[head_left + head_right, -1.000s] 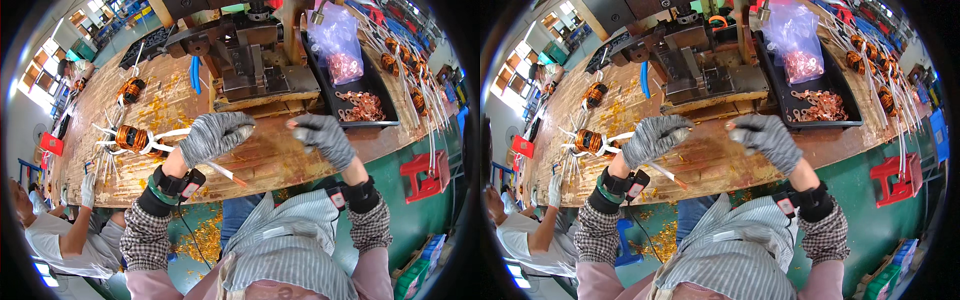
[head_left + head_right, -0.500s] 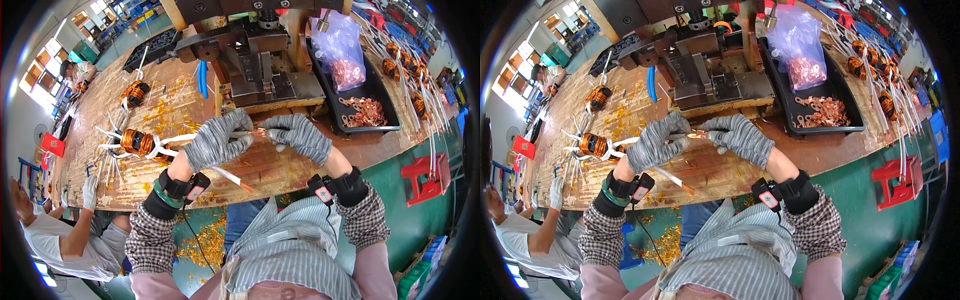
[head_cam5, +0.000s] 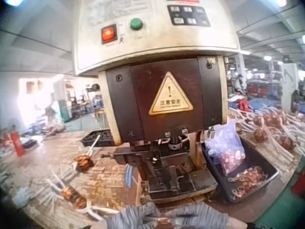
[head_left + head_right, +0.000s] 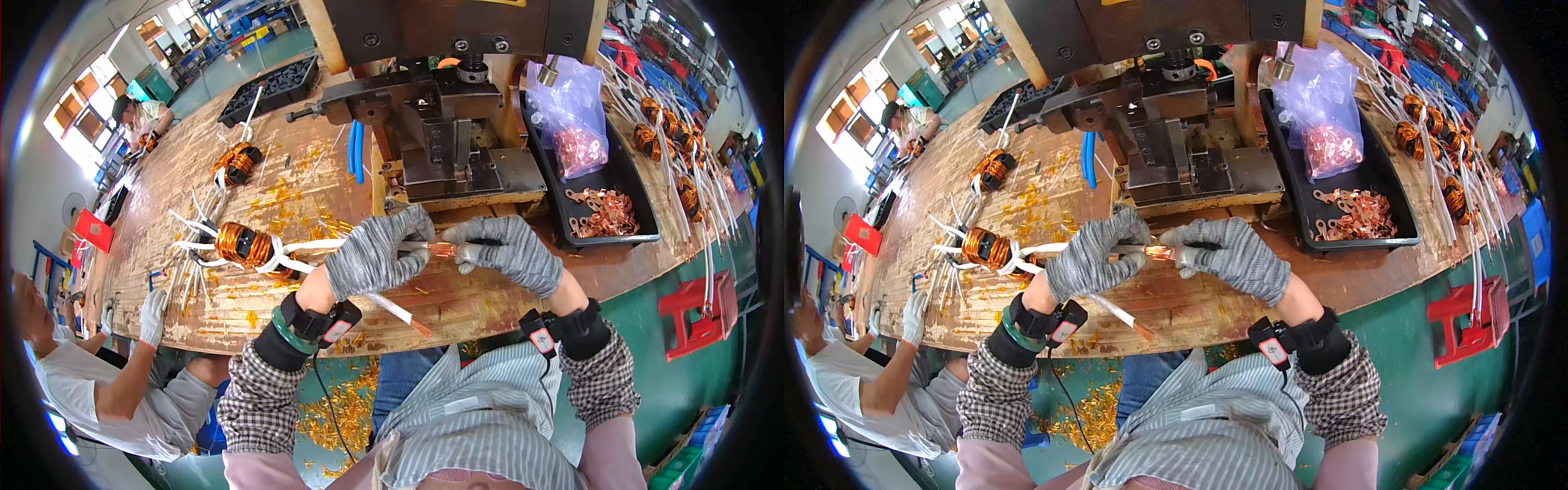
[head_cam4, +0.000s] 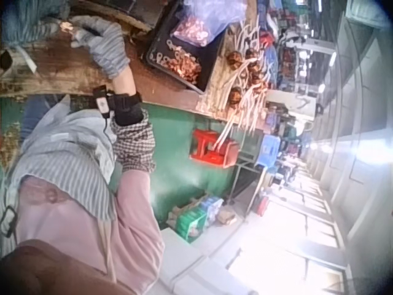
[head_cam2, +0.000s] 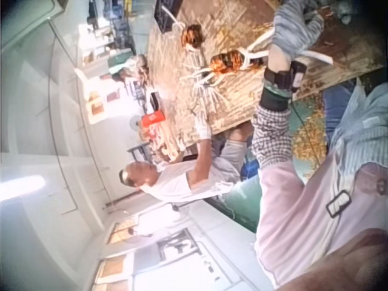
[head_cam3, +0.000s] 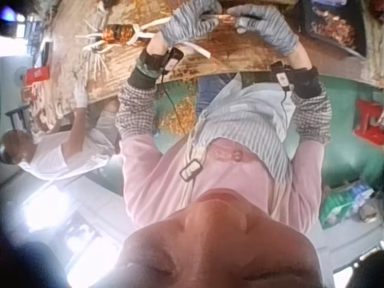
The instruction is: Assemble copper terminals onto the wiring of motor stator components using a pressing machine.
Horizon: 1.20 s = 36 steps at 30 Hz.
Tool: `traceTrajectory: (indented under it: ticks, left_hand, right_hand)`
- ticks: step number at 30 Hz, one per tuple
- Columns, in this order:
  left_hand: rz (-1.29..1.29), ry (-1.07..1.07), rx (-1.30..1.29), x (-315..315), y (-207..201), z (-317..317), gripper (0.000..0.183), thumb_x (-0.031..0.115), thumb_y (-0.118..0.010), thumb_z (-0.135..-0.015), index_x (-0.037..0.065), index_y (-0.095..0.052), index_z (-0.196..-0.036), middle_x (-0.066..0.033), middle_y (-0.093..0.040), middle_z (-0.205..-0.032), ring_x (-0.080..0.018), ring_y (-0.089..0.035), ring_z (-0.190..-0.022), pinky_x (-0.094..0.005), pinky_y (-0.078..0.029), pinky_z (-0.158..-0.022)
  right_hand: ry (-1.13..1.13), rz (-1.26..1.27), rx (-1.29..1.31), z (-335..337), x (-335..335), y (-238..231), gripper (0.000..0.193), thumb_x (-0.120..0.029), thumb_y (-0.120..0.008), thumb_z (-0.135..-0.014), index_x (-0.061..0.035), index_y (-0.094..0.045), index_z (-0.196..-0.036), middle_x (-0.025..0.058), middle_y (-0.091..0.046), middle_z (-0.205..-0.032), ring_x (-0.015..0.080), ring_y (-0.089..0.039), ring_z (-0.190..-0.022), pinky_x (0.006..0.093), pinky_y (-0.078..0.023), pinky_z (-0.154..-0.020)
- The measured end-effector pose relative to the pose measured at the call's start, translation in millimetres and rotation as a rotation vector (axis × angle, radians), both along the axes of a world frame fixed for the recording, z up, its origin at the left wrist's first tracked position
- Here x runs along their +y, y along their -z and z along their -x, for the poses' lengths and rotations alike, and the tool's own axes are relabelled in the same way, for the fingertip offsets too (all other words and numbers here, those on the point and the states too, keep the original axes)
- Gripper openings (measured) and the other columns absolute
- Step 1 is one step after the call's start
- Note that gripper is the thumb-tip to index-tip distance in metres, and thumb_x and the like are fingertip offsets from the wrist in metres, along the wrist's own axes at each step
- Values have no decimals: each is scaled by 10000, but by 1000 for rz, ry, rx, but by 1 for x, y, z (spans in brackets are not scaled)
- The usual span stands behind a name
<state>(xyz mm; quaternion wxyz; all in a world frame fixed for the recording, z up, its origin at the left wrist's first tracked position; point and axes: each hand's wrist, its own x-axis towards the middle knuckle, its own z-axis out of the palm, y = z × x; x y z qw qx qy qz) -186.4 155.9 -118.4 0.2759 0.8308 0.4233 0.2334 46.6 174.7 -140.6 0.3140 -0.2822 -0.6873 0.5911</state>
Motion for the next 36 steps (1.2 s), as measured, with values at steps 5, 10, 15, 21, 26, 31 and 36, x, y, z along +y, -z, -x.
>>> traceTrajectory:
  ticks: [5, 10, 15, 21, 26, 31, 36]
  left_hand:
    - [-64, -26, -61, -3, -4, 7, 257, 201, -670, -770, 19, -590, -934, -104, -603, -880, -206, -602, -801, -320, -482, -717]
    - [87, -165, 14, -8, -7, 61, 275, 202, -652, -811, -19, -611, -969, -93, -630, -898, -161, -594, -826, -279, -464, -764]
    - [35, -205, 65, -13, 0, 93, 217, 130, -617, -831, -3, -628, -1003, -120, -645, -941, -214, -609, -881, -306, -469, -808]
    - [-99, -190, -17, -2, 3, 87, 223, 208, -617, -831, 20, -655, -946, -141, -649, -868, -270, -618, -785, -332, -481, -713]
    - [-116, -335, 192, 2, -8, 56, 325, 305, -625, -829, -19, -640, -850, -162, -606, -713, -262, -581, -634, -345, -451, -601]
    - [-193, -339, 258, 15, -8, 46, 372, 360, -590, -843, -7, -653, -851, -163, -574, -649, -292, -544, -557, -353, -434, -547]
    - [-101, -258, 108, 34, -12, 49, 339, 327, -575, -861, 1, -659, -894, -138, -577, -656, -230, -509, -563, -332, -426, -562]
  right_hand:
    - [76, 224, 75, 7, -7, -4, 285, -57, -629, -793, 15, -609, -1068, 80, -644, -905, 136, -616, -753, 265, -521, -707]
    - [121, 178, 159, 16, 7, 9, 220, -74, -666, -787, 34, -644, -978, 90, -649, -792, 129, -619, -672, 240, -540, -638]
    - [183, 194, 113, 17, 5, 8, 221, -84, -659, -799, 38, -639, -982, 87, -647, -788, 136, -621, -663, 243, -543, -640]
    - [233, 210, 175, 14, -2, -6, 218, -106, -662, -801, 30, -631, -969, 67, -639, -785, 121, -618, -680, 231, -524, -645]
    - [290, 166, 130, -1, 12, -17, 218, -126, -666, -800, 18, -639, -963, 56, -638, -777, 111, -606, -666, 237, -510, -625]
    - [288, 187, 169, -8, 31, -15, 232, -125, -701, -769, -4, -660, -962, 57, -655, -801, 106, -598, -643, 226, -507, -615]
    - [293, 173, 226, -9, 47, -15, 217, -111, -691, -778, -4, -661, -964, 61, -663, -828, 106, -609, -675, 230, -515, -617]
